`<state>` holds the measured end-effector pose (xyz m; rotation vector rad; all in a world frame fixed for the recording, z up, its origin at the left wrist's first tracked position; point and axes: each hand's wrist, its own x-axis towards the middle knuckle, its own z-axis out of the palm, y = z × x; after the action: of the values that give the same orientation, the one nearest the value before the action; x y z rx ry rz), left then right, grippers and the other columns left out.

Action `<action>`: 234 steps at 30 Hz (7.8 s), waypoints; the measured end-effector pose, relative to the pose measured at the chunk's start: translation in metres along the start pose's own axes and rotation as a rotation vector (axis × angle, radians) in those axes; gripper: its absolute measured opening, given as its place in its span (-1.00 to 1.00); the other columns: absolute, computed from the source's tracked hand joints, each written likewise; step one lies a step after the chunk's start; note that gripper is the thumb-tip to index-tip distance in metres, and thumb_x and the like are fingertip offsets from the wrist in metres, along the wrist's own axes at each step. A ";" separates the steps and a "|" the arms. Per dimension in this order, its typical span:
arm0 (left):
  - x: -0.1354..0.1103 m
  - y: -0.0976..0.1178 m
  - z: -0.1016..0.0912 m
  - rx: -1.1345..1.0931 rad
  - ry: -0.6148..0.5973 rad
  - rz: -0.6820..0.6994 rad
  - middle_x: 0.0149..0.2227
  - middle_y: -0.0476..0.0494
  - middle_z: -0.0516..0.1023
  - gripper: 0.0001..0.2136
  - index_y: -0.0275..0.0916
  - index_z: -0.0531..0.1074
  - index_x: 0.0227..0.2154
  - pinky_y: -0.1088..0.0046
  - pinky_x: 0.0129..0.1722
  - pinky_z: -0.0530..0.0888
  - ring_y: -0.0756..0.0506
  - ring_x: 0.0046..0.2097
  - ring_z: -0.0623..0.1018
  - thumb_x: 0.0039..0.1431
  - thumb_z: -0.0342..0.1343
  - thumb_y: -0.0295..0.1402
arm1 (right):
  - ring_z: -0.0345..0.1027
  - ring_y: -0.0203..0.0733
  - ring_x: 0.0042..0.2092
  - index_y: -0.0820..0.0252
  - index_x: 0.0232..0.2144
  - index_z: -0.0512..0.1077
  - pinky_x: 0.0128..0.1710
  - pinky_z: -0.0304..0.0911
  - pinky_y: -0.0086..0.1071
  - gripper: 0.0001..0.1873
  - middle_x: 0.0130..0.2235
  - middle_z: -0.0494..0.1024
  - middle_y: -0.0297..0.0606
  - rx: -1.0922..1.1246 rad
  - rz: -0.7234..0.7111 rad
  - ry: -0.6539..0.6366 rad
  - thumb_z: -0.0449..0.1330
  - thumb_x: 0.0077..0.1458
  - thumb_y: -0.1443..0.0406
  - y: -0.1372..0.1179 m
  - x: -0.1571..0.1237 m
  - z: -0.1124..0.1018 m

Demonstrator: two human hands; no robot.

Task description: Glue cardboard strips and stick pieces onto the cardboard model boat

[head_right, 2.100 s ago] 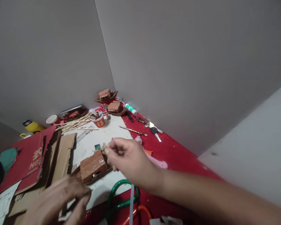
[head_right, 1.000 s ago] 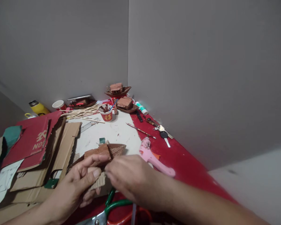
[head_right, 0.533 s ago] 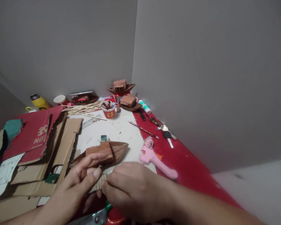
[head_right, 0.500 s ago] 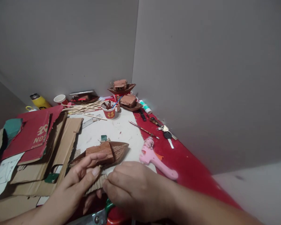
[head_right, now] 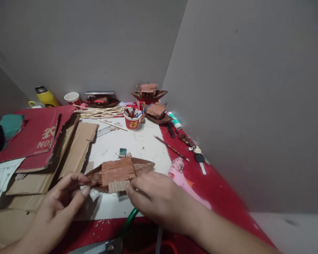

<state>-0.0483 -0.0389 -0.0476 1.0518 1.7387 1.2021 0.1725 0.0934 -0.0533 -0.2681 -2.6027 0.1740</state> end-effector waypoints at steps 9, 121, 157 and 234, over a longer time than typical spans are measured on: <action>0.010 0.007 0.021 -0.332 -0.278 -0.139 0.03 -0.23 0.45 -0.56 -0.02 0.12 0.15 0.52 -0.51 0.44 0.02 -0.43 0.50 0.27 0.04 -0.15 | 0.24 -0.27 -0.46 0.16 -0.41 0.38 -0.42 0.02 -0.34 -0.75 -0.48 0.43 -0.34 -0.100 -0.027 -0.072 -0.01 0.25 0.44 -0.001 -0.001 0.000; 0.025 0.012 0.045 -0.329 -0.235 -0.211 -0.66 0.07 0.46 -0.40 -0.20 0.05 0.26 0.56 -0.58 0.32 0.01 -0.64 0.42 0.23 0.09 -0.17 | 0.33 -0.19 -0.29 0.26 -0.07 0.39 -0.32 0.20 -0.35 -0.75 -0.19 0.53 -0.17 0.064 0.056 -0.168 0.04 0.23 0.44 -0.008 0.007 -0.004; 0.027 0.005 0.045 -0.305 -0.226 -0.214 -0.70 0.07 0.47 -0.46 -0.15 0.07 0.25 0.59 -0.61 0.27 0.02 -0.67 0.41 0.27 0.04 -0.17 | 0.27 -0.25 -0.41 0.30 -0.24 0.44 -0.43 0.09 -0.38 -0.76 -0.36 0.51 -0.25 0.074 0.064 -0.152 -0.03 0.29 0.44 -0.014 0.013 -0.006; 0.015 -0.010 0.008 0.885 -0.122 1.151 -0.29 -0.22 0.58 -0.49 -0.30 0.27 0.17 0.42 -0.32 0.48 -0.11 -0.33 0.56 0.13 0.15 -0.53 | 0.50 -0.06 -0.24 0.20 -0.19 0.48 -0.33 0.41 -0.27 -0.72 -0.20 0.60 -0.08 -0.269 0.457 -0.025 0.00 0.29 0.22 0.008 -0.060 -0.057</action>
<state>-0.0487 -0.0249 -0.0609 2.8259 1.5386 0.8450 0.2534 0.0916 -0.0339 -0.9611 -2.5461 -0.0177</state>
